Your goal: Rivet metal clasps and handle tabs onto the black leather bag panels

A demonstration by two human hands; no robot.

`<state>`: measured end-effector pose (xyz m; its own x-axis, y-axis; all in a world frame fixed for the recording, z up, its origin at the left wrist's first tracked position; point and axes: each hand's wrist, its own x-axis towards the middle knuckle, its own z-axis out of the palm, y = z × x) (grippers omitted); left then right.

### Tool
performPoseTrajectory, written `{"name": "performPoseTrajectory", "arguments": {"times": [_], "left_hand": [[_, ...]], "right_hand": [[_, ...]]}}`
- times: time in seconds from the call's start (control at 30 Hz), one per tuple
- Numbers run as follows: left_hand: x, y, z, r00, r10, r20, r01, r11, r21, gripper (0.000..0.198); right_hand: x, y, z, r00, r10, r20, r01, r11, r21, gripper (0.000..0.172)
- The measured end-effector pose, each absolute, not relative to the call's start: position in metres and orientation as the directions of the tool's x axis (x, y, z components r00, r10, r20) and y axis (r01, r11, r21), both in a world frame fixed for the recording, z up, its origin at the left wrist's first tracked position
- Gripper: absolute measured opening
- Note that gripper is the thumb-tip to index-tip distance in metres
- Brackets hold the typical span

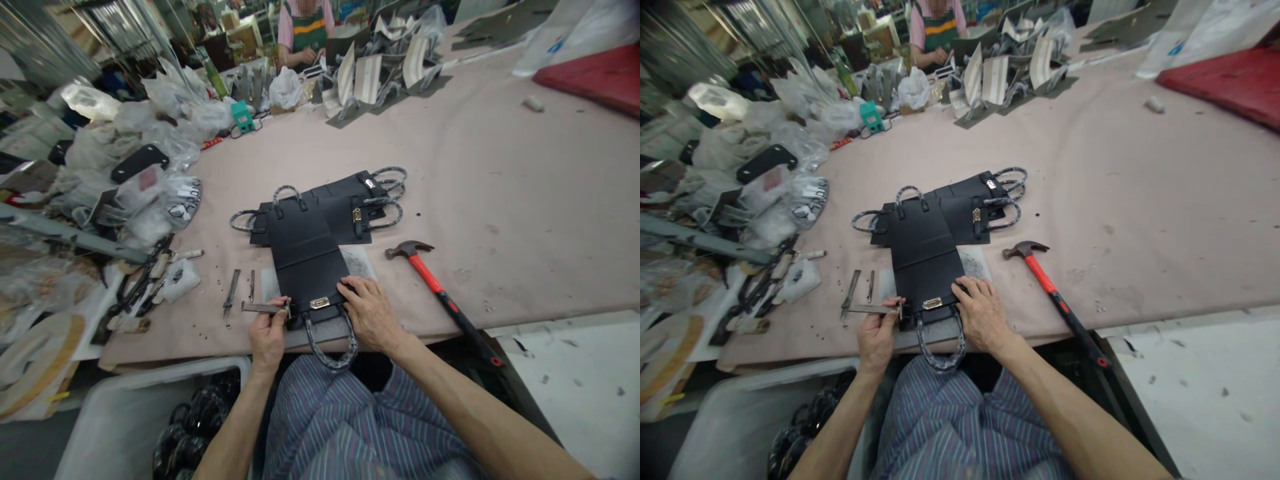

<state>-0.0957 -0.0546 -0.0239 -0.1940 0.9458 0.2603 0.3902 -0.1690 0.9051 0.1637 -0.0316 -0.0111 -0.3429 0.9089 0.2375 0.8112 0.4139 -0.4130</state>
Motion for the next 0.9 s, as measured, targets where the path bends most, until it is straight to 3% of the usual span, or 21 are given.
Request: {"name": "performPoseTrajectory", "arguments": {"times": [0.07,0.17,0.3,0.43,0.53,0.63,0.7,0.8,0.9], "left_hand": [[-0.096,-0.054,-0.025,-0.229,0.937,0.264,0.379,-0.163,0.911,0.016],[-0.097,-0.053,-0.025,-0.088,0.940,0.329,0.422,-0.264,0.868,0.013],[-0.100,-0.048,-0.023,-0.263,0.921,0.288,0.374,-0.178,0.910,0.016],[-0.102,-0.046,-0.020,-0.070,0.940,0.334,0.446,-0.269,0.853,0.015],[-0.103,-0.047,-0.018,-0.223,0.920,0.322,0.425,-0.206,0.881,0.019],[-0.104,-0.045,-0.018,-0.131,0.933,0.335,0.412,-0.256,0.874,0.018],[-0.106,-0.041,-0.019,-0.162,0.943,0.289,0.330,-0.225,0.917,0.022],[-0.112,-0.037,-0.023,-0.415,0.907,0.066,0.071,-0.040,0.997,0.033],[-0.119,-0.040,-0.029,-0.429,0.903,-0.024,-0.045,0.005,0.999,0.038]], "right_hand": [[0.163,-0.031,-0.011,-0.344,0.909,0.236,0.814,0.414,-0.406,0.041],[0.163,-0.031,-0.012,-0.351,0.905,0.240,0.817,0.421,-0.393,0.042],[0.161,-0.031,-0.014,-0.339,0.908,0.248,0.829,0.412,-0.378,0.040],[0.159,-0.032,-0.017,-0.339,0.906,0.255,0.828,0.416,-0.377,0.041],[0.158,-0.033,-0.019,-0.329,0.906,0.268,0.832,0.412,-0.372,0.040],[0.157,-0.033,-0.021,-0.324,0.901,0.287,0.832,0.416,-0.367,0.040],[0.157,-0.034,-0.022,-0.326,0.900,0.290,0.830,0.420,-0.367,0.039],[0.157,-0.034,-0.022,-0.329,0.903,0.278,0.834,0.416,-0.363,0.040],[0.158,-0.034,-0.021,-0.335,0.904,0.264,0.831,0.416,-0.370,0.041]]}}
